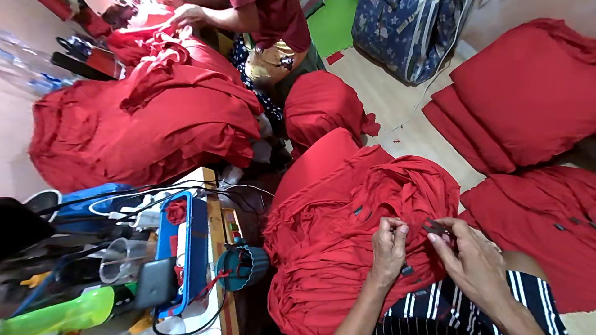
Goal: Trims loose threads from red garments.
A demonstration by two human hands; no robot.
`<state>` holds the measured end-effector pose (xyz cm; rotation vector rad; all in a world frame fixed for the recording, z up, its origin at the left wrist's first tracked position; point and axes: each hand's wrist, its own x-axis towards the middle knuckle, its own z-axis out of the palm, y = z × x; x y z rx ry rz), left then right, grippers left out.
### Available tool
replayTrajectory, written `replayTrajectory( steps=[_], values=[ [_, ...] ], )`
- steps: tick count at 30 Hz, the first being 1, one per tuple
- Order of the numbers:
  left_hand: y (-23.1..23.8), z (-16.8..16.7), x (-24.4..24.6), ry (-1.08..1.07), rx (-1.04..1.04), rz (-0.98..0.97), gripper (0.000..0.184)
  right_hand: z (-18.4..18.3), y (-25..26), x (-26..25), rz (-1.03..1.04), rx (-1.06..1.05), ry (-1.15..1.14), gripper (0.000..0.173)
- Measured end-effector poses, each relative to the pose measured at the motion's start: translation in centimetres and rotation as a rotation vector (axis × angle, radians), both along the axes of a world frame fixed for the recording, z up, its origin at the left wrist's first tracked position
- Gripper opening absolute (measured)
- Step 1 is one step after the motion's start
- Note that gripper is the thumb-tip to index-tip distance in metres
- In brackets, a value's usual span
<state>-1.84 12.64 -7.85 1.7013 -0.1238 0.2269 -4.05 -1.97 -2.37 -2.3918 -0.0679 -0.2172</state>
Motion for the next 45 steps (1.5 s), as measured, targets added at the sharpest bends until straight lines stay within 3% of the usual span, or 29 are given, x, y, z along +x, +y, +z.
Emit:
replayTrajectory(
  steps=[9,17,27,36,45],
  values=[
    [-0.1,-0.3,-0.6,0.034,-0.069,0.016,0.018,-1.5,1.2,0.0,0.067,-0.125,-0.201,0.030],
    [-0.2,-0.3,-0.6,0.047,-0.145,0.069,0.013,-2.7,2.1,0.3,0.061,-0.110,-0.252,0.033],
    [-0.2,-0.6,-0.7,0.022,-0.097,0.049,0.015,-3.5,2.7,0.9,0.058,-0.119,-0.308,0.032],
    [-0.3,-0.5,-0.8,0.022,-0.047,0.044,0.018,-3.5,2.3,0.8,0.025,-0.061,-0.279,0.032],
    [-0.3,-0.7,-2.8,-0.007,-0.100,0.114,0.029,-2.2,-0.1,1.2,-0.202,0.189,-0.071,0.040]
  ],
)
